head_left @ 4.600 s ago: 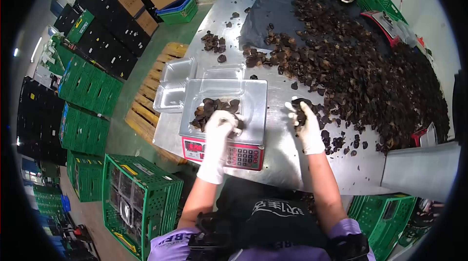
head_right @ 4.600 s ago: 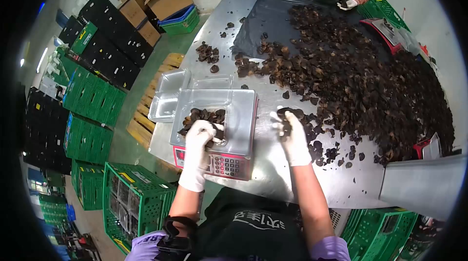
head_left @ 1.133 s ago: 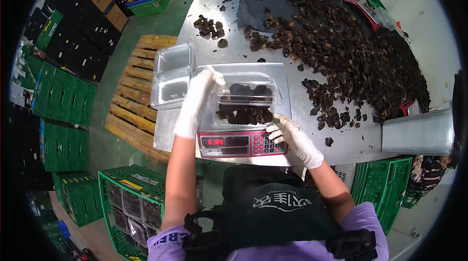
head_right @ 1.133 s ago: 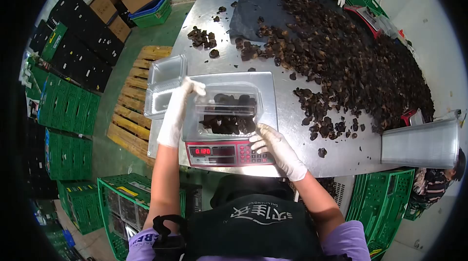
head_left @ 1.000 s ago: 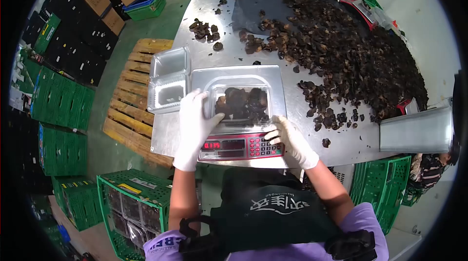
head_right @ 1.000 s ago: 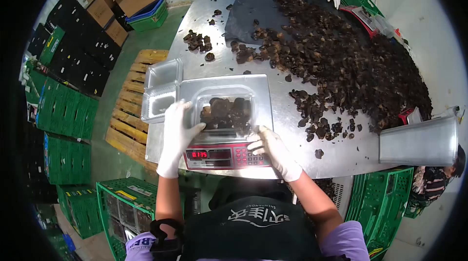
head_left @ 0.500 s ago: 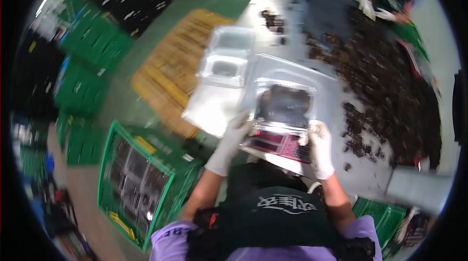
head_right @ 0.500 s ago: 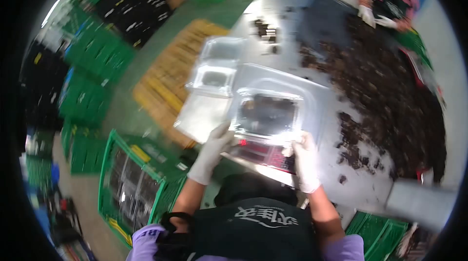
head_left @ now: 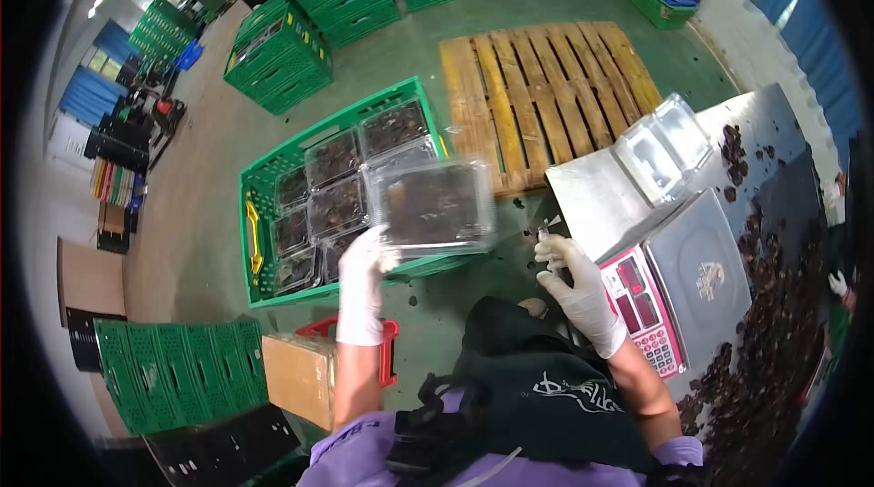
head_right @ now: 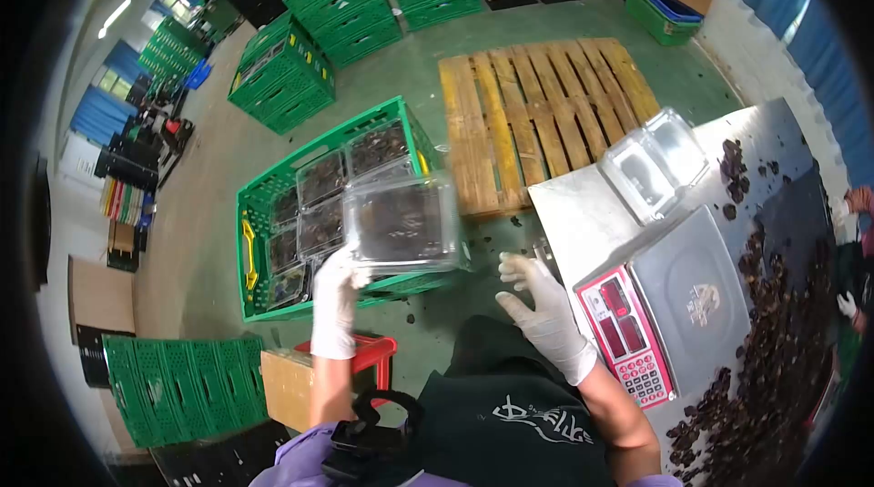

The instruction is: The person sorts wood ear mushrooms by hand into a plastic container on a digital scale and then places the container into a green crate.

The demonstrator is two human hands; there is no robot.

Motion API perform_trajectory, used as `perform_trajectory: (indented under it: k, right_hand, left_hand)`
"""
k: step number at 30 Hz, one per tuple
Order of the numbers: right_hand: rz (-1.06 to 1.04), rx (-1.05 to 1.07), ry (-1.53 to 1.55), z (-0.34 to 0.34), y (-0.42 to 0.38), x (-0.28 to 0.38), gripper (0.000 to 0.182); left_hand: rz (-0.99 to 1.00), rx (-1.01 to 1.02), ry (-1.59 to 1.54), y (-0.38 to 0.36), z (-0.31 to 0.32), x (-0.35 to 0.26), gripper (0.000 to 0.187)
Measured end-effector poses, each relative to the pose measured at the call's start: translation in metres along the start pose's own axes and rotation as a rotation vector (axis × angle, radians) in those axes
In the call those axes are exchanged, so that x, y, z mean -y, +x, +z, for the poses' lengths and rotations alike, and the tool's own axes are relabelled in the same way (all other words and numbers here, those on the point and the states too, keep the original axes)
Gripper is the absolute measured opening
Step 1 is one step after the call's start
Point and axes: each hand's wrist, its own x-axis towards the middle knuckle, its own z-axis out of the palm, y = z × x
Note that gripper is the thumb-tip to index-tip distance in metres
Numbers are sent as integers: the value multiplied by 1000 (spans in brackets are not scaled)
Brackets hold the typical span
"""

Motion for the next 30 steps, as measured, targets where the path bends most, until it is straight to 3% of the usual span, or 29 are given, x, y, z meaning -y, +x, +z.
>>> perform_trajectory:
  k: [1, 3, 4, 5, 6, 7, 9, 10, 11, 13, 14, 15, 19, 21, 23, 24, 25, 26, 28, 29, 30]
  right_hand:
    - [-3, 14, -2, 2, 1, 0, 41]
    - [227, 91, 38, 1, -1, -6, 35]
    - [162, 68, -8, 0, -3, -19, 28]
    - [164, 70, -11, -3, -6, -26, 28]
    - [240, 56, 34, -6, -9, -31, 26]
    - [317, 40, 80, -8, -12, -36, 24]
    - [333, 9, 86, -10, -19, -47, 23]
    - [353, 6, 106, -12, -23, -50, 23]
    - [373, 1, 127, -15, -26, -51, 23]
    - [388, -30, 104, -22, -32, -46, 22]
    - [379, -41, 100, -26, -37, -48, 22]
    - [369, -57, 97, -29, -42, -50, 22]
    - [379, -206, 145, -39, -65, -58, 21]
    - [418, -233, 81, -45, -75, -57, 19]
    - [481, -278, 250, -49, -84, -50, 20]
    - [305, -300, 63, -48, -90, -59, 20]
    - [414, -304, 188, -50, -92, -50, 20]
    - [413, -313, 113, -51, -95, -47, 20]
    - [428, -360, 37, -54, -104, -38, 19]
    - [422, -368, 40, -57, -110, -34, 19]
    - [418, -378, 42, -60, -117, -31, 19]
  left_hand:
    - [-7, -154, 65, -9, -25, -17, 37]
    - [-96, -112, 66, -21, -115, -26, 30]
    - [-106, -112, 144, -25, -155, -26, 23]
    - [-176, -386, 273, -27, -170, -24, 20]
    - [-262, -445, 450, -21, -212, -13, 17]
    - [-266, -441, 449, -14, -234, 9, 17]
    - [-107, -662, 682, 0, -241, 33, 17]
    - [243, -836, 1338, 6, -224, 48, 21]
    - [-35, -923, 1751, 13, -195, 38, 25]
    - [113, -935, 2192, 22, -175, 40, 24]
    - [-148, -783, 2198, 22, -150, 29, 25]
    - [-116, -735, 2199, 25, -158, 38, 26]
    - [-367, -436, 2476, 38, -141, 20, 28]
    - [-125, -383, 2432, 58, -93, 6, 27]
    - [592, -187, 2048, 64, 13, -9, 25]
    - [703, 14, 1778, 74, 63, 1, 26]
    - [789, 197, 1502, 82, 114, 9, 26]
    - [975, 374, 1220, 91, 166, 30, 27]
    - [1045, 715, 974, 97, 260, 63, 31]
    - [1259, 784, 908, 108, 299, 92, 30]
    - [1276, 847, 934, 108, 334, 109, 30]
